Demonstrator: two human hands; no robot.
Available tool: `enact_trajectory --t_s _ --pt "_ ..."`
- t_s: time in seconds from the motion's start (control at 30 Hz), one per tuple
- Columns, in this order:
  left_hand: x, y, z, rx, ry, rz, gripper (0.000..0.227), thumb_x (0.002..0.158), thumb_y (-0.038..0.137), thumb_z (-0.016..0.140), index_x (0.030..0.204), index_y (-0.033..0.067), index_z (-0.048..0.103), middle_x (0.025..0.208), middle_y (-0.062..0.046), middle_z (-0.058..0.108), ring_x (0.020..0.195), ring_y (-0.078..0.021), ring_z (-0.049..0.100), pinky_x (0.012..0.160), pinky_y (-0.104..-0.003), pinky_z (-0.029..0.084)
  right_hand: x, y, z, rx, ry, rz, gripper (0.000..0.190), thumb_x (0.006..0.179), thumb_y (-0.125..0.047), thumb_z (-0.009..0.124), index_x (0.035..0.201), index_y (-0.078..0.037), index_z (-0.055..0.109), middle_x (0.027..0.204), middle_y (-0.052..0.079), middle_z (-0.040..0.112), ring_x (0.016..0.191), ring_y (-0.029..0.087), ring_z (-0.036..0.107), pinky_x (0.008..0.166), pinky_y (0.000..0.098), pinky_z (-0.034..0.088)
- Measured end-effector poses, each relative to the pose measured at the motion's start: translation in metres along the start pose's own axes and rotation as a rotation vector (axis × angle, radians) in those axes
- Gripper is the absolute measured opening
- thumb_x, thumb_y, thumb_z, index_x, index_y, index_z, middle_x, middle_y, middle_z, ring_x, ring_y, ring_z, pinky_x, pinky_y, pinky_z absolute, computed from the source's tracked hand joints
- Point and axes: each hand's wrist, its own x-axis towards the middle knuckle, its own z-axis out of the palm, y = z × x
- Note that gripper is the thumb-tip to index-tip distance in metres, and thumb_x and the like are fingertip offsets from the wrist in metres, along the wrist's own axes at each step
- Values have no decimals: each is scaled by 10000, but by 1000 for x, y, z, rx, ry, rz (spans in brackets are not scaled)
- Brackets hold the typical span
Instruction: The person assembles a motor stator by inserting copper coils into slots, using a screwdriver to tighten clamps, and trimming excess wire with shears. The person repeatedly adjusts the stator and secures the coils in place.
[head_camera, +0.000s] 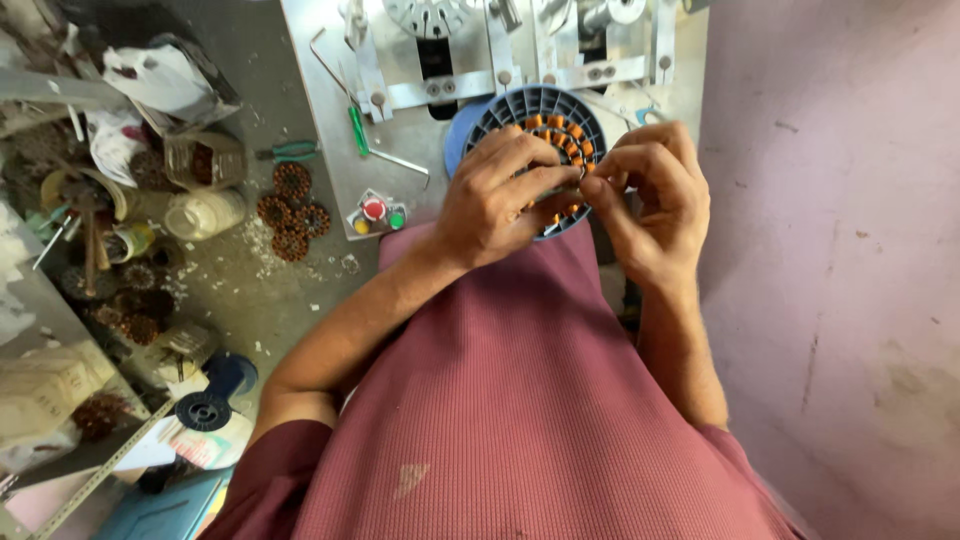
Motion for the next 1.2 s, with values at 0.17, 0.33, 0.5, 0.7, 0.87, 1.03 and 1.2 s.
enact_trajectory --t_s 0.17,0.33,0.5,0.7,0.87,1.03,1.2 --pt "2 12 -7 14 -36 -62 593 834 332 860 1300 55 620 1117 -96 639 1042 -285 641 969 -408 529 6 -24 -33 374 267 -231 123 1103 -57 641 1103 -11 527 943 175 672 592 129 586 515 237 495" --pt "-1 16 0 79 -74 -119 592 828 308 873 1311 84 616 1098 -97 647 1033 -286 657 946 -396 546 4 -35 -90 305 374 -633 236 1098 -178 548 960 3 611 799 151 621 506 173 605 461 329 513" --pt "4 14 9 65 -111 -230 390 875 292 846 1078 89 582 955 -54 700 875 -240 732 770 -377 582 6 -72 -82 213 217 -727 289 1086 -198 496 901 13 564 771 140 618 556 166 655 530 339 565" --pt "0 10 23 193 -105 -175 229 893 205 792 989 50 653 801 -116 698 638 -295 698 576 -389 568 18 -134 -20 418 -213 -933 119 938 50 638 869 38 541 830 221 655 638 262 688 591 409 641" --pt "-12 16 12 158 -176 -182 131 941 122 755 890 38 667 780 -129 693 693 -326 701 630 -405 569 7 -113 -22 293 -597 -1026 196 1030 -73 745 1101 70 631 1071 265 660 819 289 722 694 385 638" --pt "-20 36 -36 -128 -13 -162 127 925 51 780 1014 5 701 946 -135 759 808 -241 769 704 -313 615 0 -39 -47 388 31 -256 1037 715 -478 920 1546 -110 423 1507 128 497 1162 231 642 952 343 583" --pt "-23 46 -62 -283 25 -170 122 958 26 780 1065 18 722 1016 -129 768 904 -216 784 792 -292 644 -21 9 -10 529 -326 16 1351 618 -566 899 1645 -143 129 1676 214 319 1564 351 417 1296 515 431"
